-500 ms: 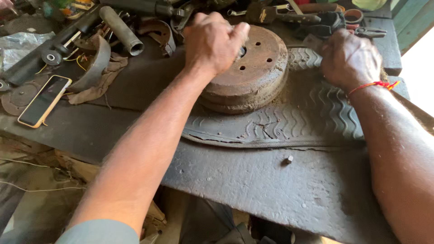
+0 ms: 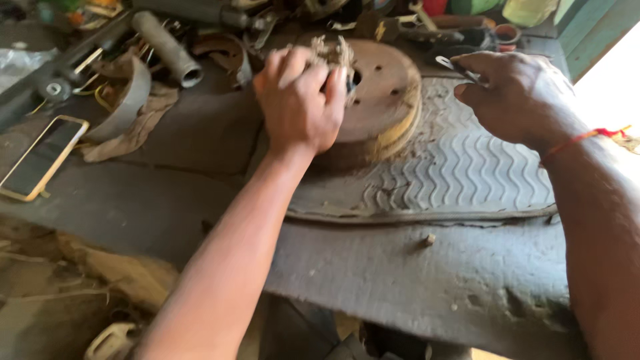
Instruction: The person cleans a rusty metal brake drum on a workbench by scraping it with a metal tool and wiping it with a cloth.
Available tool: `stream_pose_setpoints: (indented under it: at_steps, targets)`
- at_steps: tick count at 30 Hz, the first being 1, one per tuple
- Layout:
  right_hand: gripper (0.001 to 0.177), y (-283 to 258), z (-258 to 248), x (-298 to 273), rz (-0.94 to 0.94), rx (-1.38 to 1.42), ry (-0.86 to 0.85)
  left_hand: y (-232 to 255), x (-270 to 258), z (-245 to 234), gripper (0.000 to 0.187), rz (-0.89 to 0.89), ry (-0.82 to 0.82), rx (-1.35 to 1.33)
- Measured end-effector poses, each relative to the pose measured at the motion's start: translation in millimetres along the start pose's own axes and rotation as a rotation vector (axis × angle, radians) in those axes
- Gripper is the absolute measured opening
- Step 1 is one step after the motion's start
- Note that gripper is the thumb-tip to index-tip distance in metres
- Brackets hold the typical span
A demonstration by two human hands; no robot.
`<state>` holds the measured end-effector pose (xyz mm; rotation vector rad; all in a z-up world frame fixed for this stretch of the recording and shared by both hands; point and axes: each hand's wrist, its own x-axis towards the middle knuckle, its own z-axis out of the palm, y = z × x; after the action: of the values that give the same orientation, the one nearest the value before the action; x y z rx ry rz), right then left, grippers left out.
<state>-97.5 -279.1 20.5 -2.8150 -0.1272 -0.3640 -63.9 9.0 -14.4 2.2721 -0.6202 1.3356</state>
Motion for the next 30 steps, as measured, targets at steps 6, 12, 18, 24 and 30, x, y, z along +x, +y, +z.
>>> stream_pose_setpoints:
  at_steps: [6,12,18,24,30]
  targets:
    - [0.044,-5,12,-12,-0.284,-0.058,0.080,-18,8,15,0.036,-0.114,-0.055,-0.133]
    - [0.040,-61,-15,-66,0.171,0.018,-0.267,-66,-5,33,0.034,-0.356,0.230,-0.147]
    - [0.024,-86,12,-80,-0.331,0.205,0.106,-96,-14,50,0.044,-0.434,0.279,-0.375]
    - [0.022,-83,19,-61,-0.182,0.210,0.082,-92,-7,51,0.042,-0.514,0.242,-0.368]
    - [0.021,-73,19,-50,-0.087,0.167,0.148,-61,9,22,0.034,-0.248,0.075,-0.234]
